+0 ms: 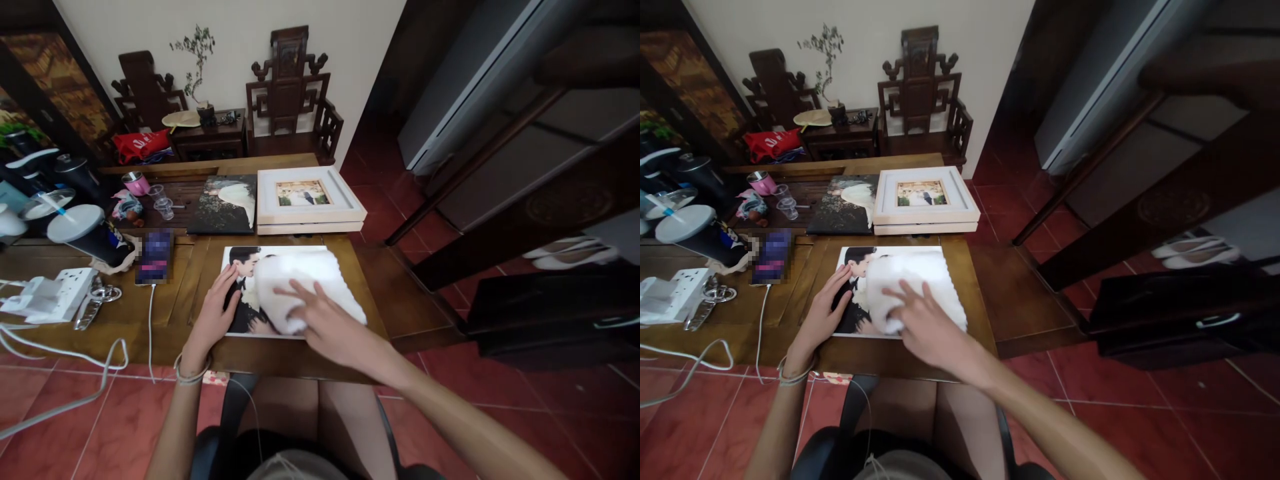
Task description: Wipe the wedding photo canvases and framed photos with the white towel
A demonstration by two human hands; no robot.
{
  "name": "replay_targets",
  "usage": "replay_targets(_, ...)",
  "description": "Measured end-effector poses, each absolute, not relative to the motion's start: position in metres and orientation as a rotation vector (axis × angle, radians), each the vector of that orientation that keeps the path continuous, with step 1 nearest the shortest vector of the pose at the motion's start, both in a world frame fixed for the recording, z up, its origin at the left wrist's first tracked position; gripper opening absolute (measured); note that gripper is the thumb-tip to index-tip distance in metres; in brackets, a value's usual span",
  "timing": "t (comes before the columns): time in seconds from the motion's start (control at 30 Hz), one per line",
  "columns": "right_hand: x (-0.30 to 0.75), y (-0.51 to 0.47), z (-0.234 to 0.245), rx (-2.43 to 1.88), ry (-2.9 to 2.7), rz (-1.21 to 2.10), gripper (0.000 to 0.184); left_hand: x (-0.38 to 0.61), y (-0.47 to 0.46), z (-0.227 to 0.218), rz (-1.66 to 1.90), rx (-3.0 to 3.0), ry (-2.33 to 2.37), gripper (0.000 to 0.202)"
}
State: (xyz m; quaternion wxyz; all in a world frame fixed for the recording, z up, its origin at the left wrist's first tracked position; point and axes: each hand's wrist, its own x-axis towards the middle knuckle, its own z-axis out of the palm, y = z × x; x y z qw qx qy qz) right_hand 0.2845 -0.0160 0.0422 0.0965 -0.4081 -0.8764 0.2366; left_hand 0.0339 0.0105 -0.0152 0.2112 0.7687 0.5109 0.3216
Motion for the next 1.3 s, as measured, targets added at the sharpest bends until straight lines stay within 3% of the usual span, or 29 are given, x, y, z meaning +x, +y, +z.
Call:
replay_targets(0.23, 0.269, 0.06, 0.037, -1.349, -2.524, 0.586, 0.049, 0.033, 0.011, -0.018, 0.928, 2.134, 1.401, 0.043)
replay_targets(0.37, 0.258, 0.005, 0.028, -1.39, -2.562, 0.42, 0.042, 0.034, 0.011, -0.017, 0.95, 2.127, 1.421, 0.042)
replay_targets(0.5, 0.254, -0.075, 0.02, -1.248, -2.665, 0.447, 0.027, 0.035, 0.01, -0.017, 0.939, 2.131, 1.419, 0.043)
replay_targets(0.6, 0.259, -0.092, 0.025, -1.143, -2.71, 0.526, 0.027, 0.035, 0.009, -0.017, 0.925, 2.128, 1.418, 0.043)
replay_targets(0.83, 0.244, 0.014, 0.036, -1.331, -2.619, 0.463, 0.046, 0.033, 0.011, -0.018, 0.949, 2.143, 1.378, 0.044)
replay_targets(1.0, 0.222, 0.062, 0.027, -1.44, -2.616, 0.321, 0.041, 0.034, 0.013, -0.016, 0.938, 2.144, 1.365, 0.043)
replay_targets(1.13, 0.225, 0.028, 0.021, -1.377, -2.616, 0.265, 0.04, 0.036, 0.012, -0.014, 0.957, 2.124, 1.367, 0.043)
replay_targets(1.3, 0.245, -0.06, 0.031, -1.209, -2.684, 0.483, 0.03, 0.036, 0.01, -0.015, 0.95, 2.114, 1.394, 0.043)
